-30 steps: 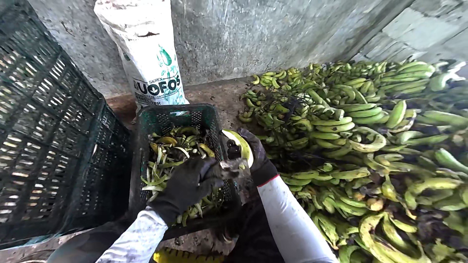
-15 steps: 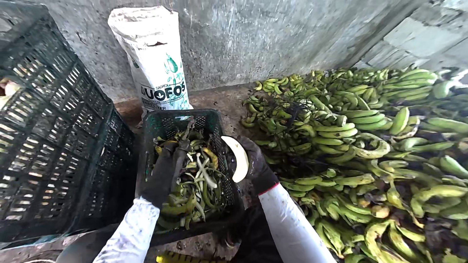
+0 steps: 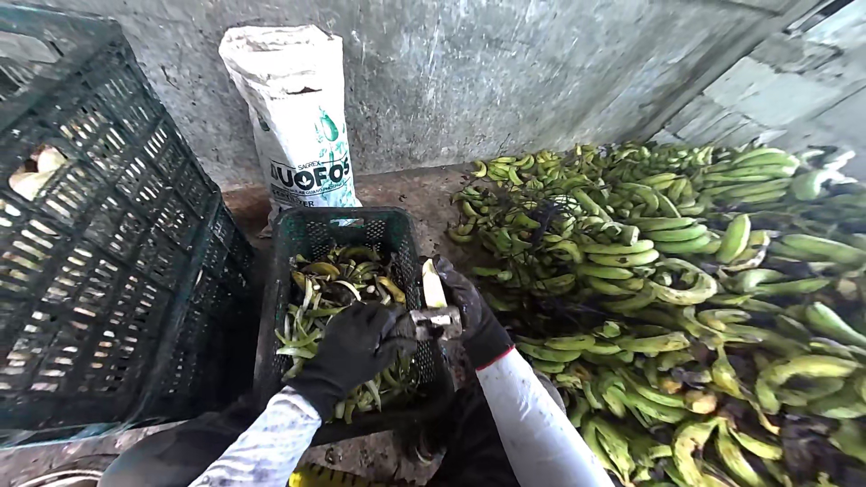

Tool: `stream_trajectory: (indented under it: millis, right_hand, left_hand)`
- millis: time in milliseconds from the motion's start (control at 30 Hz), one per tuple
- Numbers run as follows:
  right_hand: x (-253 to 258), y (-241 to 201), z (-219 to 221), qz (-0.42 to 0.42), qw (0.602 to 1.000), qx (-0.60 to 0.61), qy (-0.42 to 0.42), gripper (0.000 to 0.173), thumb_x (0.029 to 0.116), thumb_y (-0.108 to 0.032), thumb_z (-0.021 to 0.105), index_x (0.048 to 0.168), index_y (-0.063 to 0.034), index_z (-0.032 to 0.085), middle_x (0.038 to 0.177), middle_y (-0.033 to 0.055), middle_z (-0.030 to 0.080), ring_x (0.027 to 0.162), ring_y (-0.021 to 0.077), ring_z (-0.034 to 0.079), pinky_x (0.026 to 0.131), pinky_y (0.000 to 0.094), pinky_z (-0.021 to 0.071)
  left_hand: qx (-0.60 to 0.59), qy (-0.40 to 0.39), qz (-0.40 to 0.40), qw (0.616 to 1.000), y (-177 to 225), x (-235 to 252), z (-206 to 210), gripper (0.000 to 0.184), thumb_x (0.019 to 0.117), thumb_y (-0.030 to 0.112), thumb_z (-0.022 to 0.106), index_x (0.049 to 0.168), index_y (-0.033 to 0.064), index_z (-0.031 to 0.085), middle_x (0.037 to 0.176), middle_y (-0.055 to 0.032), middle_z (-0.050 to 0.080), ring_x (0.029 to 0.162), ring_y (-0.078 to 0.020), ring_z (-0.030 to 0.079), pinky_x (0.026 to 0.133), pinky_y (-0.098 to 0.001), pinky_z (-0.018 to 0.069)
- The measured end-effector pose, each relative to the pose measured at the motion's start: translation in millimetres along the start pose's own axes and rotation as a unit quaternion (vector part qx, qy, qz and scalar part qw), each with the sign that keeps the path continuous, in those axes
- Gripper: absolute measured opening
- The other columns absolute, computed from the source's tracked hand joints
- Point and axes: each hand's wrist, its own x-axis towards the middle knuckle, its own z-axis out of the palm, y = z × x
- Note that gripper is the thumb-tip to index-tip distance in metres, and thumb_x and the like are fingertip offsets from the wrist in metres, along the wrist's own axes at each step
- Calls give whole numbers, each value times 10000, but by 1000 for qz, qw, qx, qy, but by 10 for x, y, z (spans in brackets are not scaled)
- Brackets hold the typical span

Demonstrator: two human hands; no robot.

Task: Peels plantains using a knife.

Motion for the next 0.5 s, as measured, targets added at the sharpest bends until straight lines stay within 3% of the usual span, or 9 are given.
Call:
stream_trajectory:
  millis: [67, 133, 200, 267, 300, 367, 400, 467, 500]
  right_hand:
    - [0, 49, 29, 16, 999, -14, -29, 338, 1059, -353, 423, 1033, -134, 679, 902, 49, 734, 808, 115, 712, 727, 292, 613]
    - [-11, 82, 37, 18, 998, -37, -36, 276, 1015, -373, 535, 1089, -140, 664, 919, 33, 719, 819, 90, 700, 736, 267, 607]
    - [-42, 86, 64, 6, 995, -100, 23, 286, 1007, -377, 557, 1107, -124, 645, 878, 32, 702, 780, 89, 686, 709, 263, 598]
    - [-62, 122, 86, -8, 969, -209, 132, 294, 1030, -331, 538, 1195, -101, 617, 872, 35, 684, 757, 93, 672, 690, 266, 591]
    - [-70, 160, 67, -7, 947, -264, 182, 320, 1046, -304, 535, 1280, -96, 599, 925, 52, 685, 798, 113, 669, 724, 292, 588]
    - [-57, 274, 7, 4, 910, -340, 237, 471, 1029, -333, 568, 1452, -141, 488, 1050, 76, 679, 874, 145, 670, 763, 335, 585]
    - [-41, 336, -32, 3, 901, -356, 247, 532, 1027, -332, 572, 1500, -141, 420, 1113, 95, 664, 911, 157, 670, 778, 347, 586]
    - [-51, 482, -61, -1, 891, -365, 268, 586, 1042, -311, 552, 1549, -110, 336, 1225, 118, 636, 994, 146, 666, 831, 331, 588]
    - [-50, 545, -47, -10, 885, -367, 287, 544, 1056, -298, 529, 1528, -90, 357, 1209, 111, 635, 987, 127, 660, 823, 316, 587]
  left_hand:
    - [-57, -67, -131, 987, -42, 95, -145, 584, 1009, 479, 576, 1436, 81, 572, 1317, -217, 641, 1213, -400, 621, 1033, -591, 485]
    - [-125, -76, -246, 958, -147, 175, -300, 472, 1048, 437, 540, 1412, 139, 570, 1210, -164, 679, 1084, -327, 672, 955, -576, 527]
    - [-223, -25, -289, 931, -230, 166, -391, 421, 1050, 480, 518, 1330, 176, 600, 1003, -96, 687, 867, -233, 666, 788, -498, 557]
    - [-268, -3, -293, 918, -334, 132, -480, 441, 1052, 497, 500, 1345, 184, 605, 1002, -48, 695, 850, -159, 676, 758, -404, 590]
    - [-214, -33, -300, 929, -409, 118, -541, 451, 1057, 516, 474, 1315, 173, 612, 1007, -60, 694, 874, -184, 681, 777, -433, 588]
    - [-56, -128, -343, 929, -515, 94, -661, 452, 1067, 506, 441, 1210, 120, 628, 999, -159, 696, 927, -342, 688, 806, -607, 542]
    - [-20, -150, -365, 919, -533, 83, -713, 465, 1072, 500, 427, 1238, 114, 626, 1036, -190, 698, 969, -386, 688, 826, -644, 532]
    - [-45, -130, -387, 912, -592, 13, -739, 464, 1076, 493, 433, 1288, 123, 618, 1079, -192, 688, 982, -377, 678, 851, -622, 528]
    - [-61, -115, -385, 914, -647, -39, -680, 460, 1062, 497, 470, 1295, 131, 626, 1096, -176, 690, 990, -353, 680, 870, -602, 536]
